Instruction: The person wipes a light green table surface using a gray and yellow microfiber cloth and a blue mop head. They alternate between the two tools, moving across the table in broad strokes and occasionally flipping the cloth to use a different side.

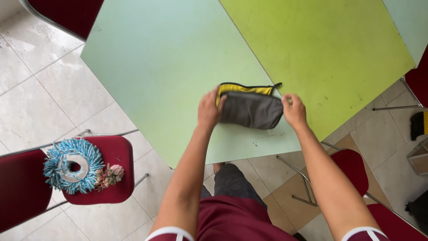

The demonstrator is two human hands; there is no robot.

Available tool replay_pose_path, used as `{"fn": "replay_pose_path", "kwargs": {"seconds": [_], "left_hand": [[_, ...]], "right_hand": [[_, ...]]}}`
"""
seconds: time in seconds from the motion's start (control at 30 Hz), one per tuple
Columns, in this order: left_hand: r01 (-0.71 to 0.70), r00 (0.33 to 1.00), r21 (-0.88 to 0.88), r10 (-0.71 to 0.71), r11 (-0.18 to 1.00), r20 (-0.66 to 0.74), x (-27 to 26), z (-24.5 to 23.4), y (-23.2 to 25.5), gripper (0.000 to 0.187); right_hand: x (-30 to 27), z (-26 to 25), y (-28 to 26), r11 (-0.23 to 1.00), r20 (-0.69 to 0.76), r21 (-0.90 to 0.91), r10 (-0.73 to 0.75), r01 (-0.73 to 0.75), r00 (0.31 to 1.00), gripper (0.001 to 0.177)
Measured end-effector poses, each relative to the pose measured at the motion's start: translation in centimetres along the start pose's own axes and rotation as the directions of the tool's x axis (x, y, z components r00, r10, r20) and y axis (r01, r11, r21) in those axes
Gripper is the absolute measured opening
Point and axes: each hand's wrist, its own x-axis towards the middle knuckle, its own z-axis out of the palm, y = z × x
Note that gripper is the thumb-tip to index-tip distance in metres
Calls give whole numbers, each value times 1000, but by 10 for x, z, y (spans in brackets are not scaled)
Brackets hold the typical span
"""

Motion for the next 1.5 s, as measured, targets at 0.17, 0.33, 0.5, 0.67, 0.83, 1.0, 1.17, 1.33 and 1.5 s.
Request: {"fn": "replay_pose_path", "kwargs": {"seconds": [0.17,0.33,0.5,0.67,0.83,1.0,1.17,1.33,1.5], "left_hand": [[233,944,-110,-252,966,-213,-23,-14,-12,79],[572,791,240,-449,784,-416,-114,-38,-95,62],[828,524,72,-723,556,-450,-127,-63,-143,77],[868,469,66,-768,492,-437,-118,-69,-129,82],[829,540,140,-712,541,-450,-113,-71,-137,81],[865,480,112,-743,488,-467,-113,-73,-122,80],[879,448,70,-768,471,-458,-105,-74,-120,81],[865,482,120,-737,488,-475,-110,-71,-126,81],[881,461,116,-775,458,-433,-116,-68,-129,81]], "right_hand": [[-20,8,-94,970,-219,-205,-177,132,960,54],[-22,59,-112,899,111,-273,-325,344,939,116],[-13,131,-102,764,245,-358,-478,537,843,125],[31,149,-126,823,221,-305,-427,478,877,89],[182,198,-203,921,-173,-386,-138,62,975,74],[206,205,-295,823,167,-391,-377,413,911,84],[58,189,-215,434,306,-191,-826,880,474,95],[-104,120,14,803,272,-276,-462,529,844,118],[-5,105,-44,878,112,-352,-307,326,945,91]]}}
